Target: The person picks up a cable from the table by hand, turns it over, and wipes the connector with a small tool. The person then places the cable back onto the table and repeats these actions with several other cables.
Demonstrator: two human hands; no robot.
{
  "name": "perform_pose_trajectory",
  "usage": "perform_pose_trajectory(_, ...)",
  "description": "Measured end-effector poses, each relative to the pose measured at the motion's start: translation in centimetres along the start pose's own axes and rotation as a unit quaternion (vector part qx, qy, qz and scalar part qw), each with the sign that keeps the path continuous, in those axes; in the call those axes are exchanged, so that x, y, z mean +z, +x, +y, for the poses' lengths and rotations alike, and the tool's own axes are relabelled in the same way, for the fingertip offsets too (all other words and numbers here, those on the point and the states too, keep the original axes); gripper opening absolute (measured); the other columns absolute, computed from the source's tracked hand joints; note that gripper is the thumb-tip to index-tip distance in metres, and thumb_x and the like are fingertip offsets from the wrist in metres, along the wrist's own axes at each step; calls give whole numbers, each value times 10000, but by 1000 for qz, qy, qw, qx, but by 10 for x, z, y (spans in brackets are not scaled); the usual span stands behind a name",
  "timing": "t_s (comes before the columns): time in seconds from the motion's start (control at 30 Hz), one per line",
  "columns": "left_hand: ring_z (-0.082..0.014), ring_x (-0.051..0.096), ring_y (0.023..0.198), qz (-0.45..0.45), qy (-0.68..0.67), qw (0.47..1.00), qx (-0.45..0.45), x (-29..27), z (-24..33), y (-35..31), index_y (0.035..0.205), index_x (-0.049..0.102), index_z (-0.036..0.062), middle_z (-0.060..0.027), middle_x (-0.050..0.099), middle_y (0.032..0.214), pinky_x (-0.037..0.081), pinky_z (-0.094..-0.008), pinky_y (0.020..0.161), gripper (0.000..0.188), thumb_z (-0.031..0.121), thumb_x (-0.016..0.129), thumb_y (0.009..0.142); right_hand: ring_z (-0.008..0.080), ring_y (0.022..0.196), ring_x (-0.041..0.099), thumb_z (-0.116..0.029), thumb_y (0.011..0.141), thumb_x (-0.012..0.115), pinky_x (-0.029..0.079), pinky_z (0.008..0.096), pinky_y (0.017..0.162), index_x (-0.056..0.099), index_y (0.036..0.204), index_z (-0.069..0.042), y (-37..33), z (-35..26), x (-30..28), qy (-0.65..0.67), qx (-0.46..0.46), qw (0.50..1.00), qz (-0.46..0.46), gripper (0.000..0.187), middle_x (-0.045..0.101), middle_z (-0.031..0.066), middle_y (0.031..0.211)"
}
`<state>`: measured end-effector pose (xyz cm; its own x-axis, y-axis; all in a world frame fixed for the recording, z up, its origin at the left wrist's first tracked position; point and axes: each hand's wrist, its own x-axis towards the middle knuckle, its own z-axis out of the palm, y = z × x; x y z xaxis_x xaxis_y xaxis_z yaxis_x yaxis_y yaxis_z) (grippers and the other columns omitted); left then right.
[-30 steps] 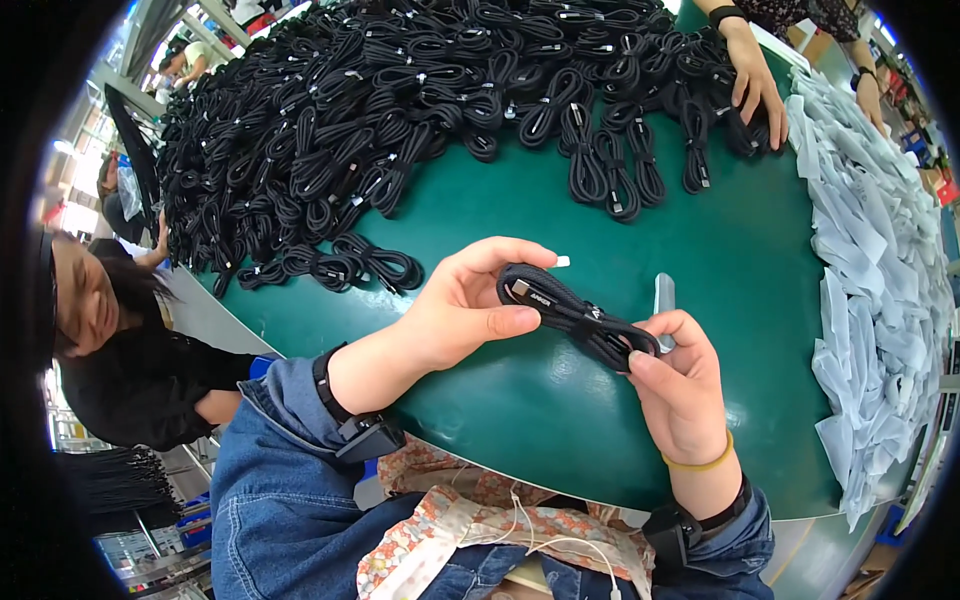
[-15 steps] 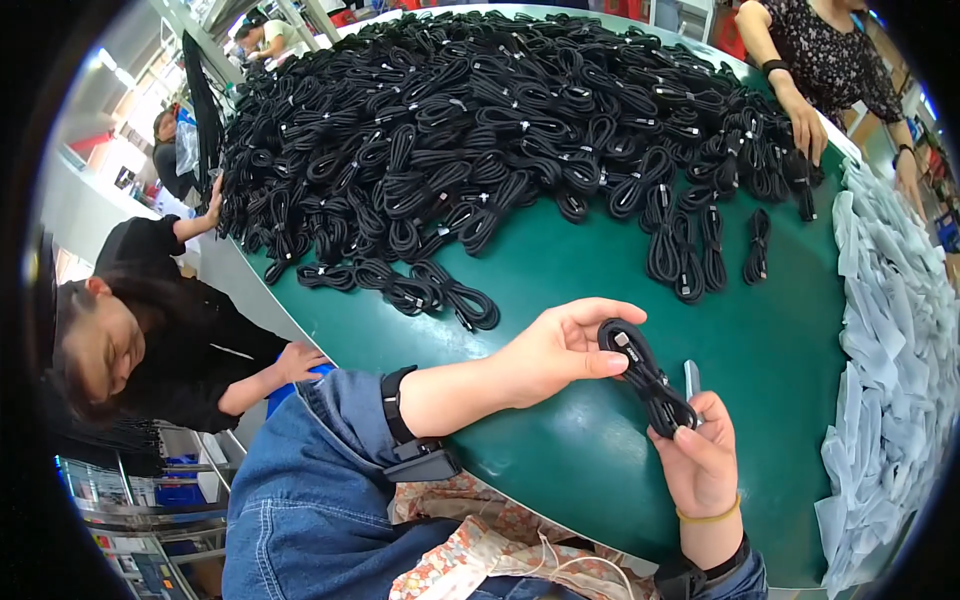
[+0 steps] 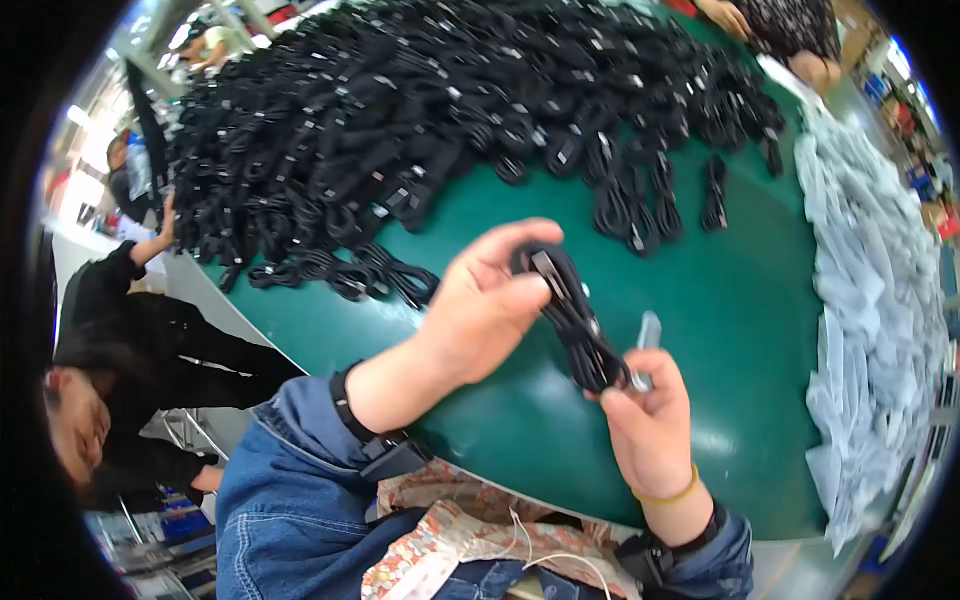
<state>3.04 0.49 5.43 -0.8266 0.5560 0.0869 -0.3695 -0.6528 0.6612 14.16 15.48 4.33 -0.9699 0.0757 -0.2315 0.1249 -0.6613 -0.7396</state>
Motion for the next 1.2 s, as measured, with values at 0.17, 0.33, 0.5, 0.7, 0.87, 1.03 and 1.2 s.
perform_pose_trajectory(0.17, -130, 536, 842, 17, 34, 999, 0, 6, -3, -5, 1158, 391, 35, -39, 544, 930, 442, -292, 756, 428, 48, 546, 760, 208, 834, 549, -22, 689, 613, 442, 371, 772, 406, 864, -53, -3, -2, -1, -71, -10, 996, -44, 273, 550, 99, 873)
perform_pose_trajectory(0.33, -92, 517, 834, 14, -70, 997, -24, 11, -2, -11, 1143, 412, 41, -41, 544, 918, 424, -230, 757, 451, -5, 587, 730, 238, 808, 574, 5, 657, 642, 467, 376, 753, 410, 827, -37, -8, 1, 4, -111, 8, 992, -62, 291, 560, 134, 862)
perform_pose_trajectory(0.5, -97, 527, 818, -22, -63, 998, -16, 13, 0, -16, 1138, 409, 35, -43, 543, 910, 437, -230, 754, 472, -36, 595, 710, 154, 831, 526, 103, 611, 650, 412, 267, 737, 454, 772, -47, -11, 7, -3, -86, 47, 986, -137, 295, 547, 97, 858)
perform_pose_trajectory(0.7, -98, 529, 816, -37, -65, 997, -33, 13, 3, -17, 1133, 407, 28, -44, 540, 908, 449, -228, 743, 488, -60, 601, 693, 155, 805, 523, 95, 599, 667, 407, 278, 702, 457, 764, -44, -11, 3, -4, -47, 39, 982, -179, 301, 552, 101, 820)
perform_pose_trajectory(0.87, -93, 529, 817, -45, -65, 996, -36, 12, 2, -19, 1135, 412, 26, -39, 542, 909, 447, -225, 745, 489, -56, 604, 693, 154, 770, 525, 91, 585, 681, 411, 281, 674, 456, 755, -39, -14, 4, 0, -46, 26, 986, -158, 311, 554, 120, 824)
perform_pose_trajectory(1.03, -91, 527, 825, -67, -67, 995, -39, 11, 1, -19, 1148, 415, 27, -34, 545, 922, 442, -222, 751, 492, -47, 603, 699, 168, 777, 537, 94, 573, 689, 419, 285, 674, 451, 745, -32, -14, 6, -2, -86, -1, 983, -162, 319, 556, 150, 848)
perform_pose_trajectory(1.2, -91, 526, 831, -93, -69, 993, -34, 10, 2, -15, 1163, 409, 29, -34, 545, 939, 434, -224, 766, 492, -28, 598, 712, 174, 778, 540, 94, 560, 698, 419, 282, 681, 449, 735, -29, -12, 4, 1, -110, -13, 984, -139, 328, 559, 156, 844)
